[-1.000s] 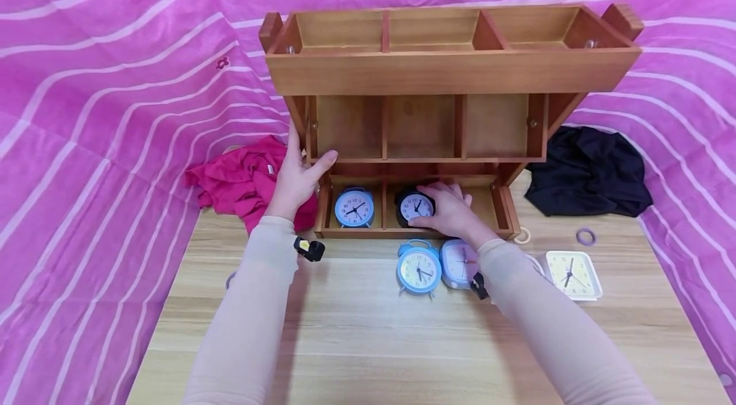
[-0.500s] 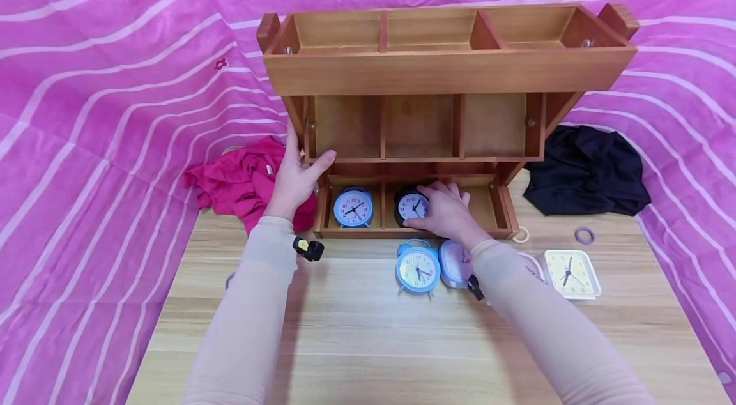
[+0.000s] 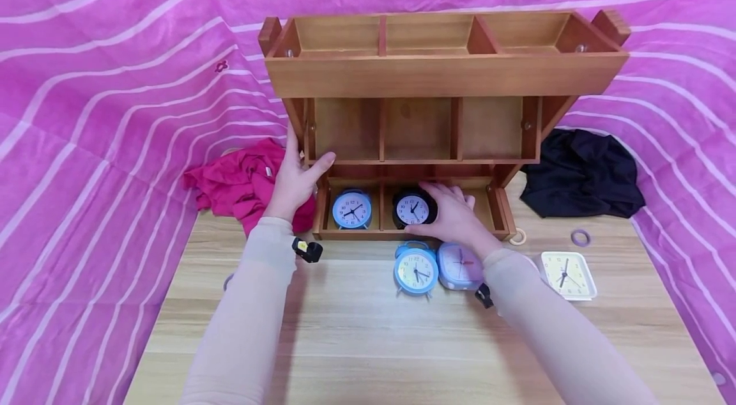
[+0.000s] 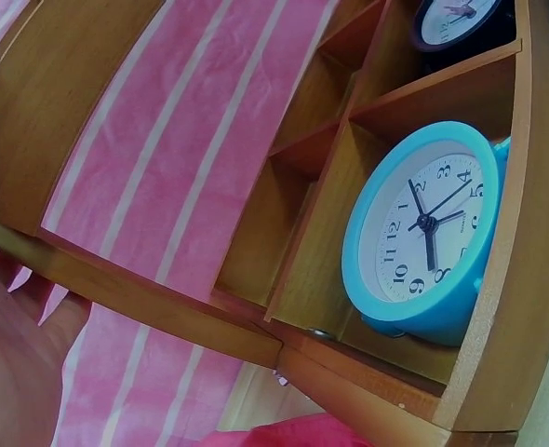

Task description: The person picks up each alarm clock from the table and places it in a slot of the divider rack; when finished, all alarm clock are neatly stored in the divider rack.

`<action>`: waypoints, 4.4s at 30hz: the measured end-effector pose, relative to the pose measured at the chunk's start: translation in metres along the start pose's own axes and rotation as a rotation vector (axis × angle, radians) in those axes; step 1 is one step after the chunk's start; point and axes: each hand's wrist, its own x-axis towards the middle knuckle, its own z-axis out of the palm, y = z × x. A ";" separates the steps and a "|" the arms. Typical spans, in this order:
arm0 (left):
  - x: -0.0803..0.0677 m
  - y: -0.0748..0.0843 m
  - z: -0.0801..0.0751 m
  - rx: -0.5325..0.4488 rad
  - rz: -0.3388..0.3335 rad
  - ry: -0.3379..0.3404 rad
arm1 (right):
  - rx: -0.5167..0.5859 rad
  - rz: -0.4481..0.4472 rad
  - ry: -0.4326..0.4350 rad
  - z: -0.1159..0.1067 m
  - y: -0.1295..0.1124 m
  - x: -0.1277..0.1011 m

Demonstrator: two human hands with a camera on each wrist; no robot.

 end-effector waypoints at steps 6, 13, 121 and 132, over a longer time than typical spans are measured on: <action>0.000 -0.001 -0.001 0.001 -0.010 0.002 | -0.018 -0.099 0.011 -0.006 -0.010 -0.022; 0.001 -0.001 0.000 0.033 -0.004 0.006 | -0.019 -0.116 0.023 -0.005 -0.019 -0.054; 0.005 -0.006 0.001 -0.006 0.047 0.009 | 0.071 0.095 0.054 -0.046 0.094 -0.030; 0.002 0.000 0.000 -0.012 0.015 0.008 | 0.023 0.147 -0.012 -0.042 0.095 -0.026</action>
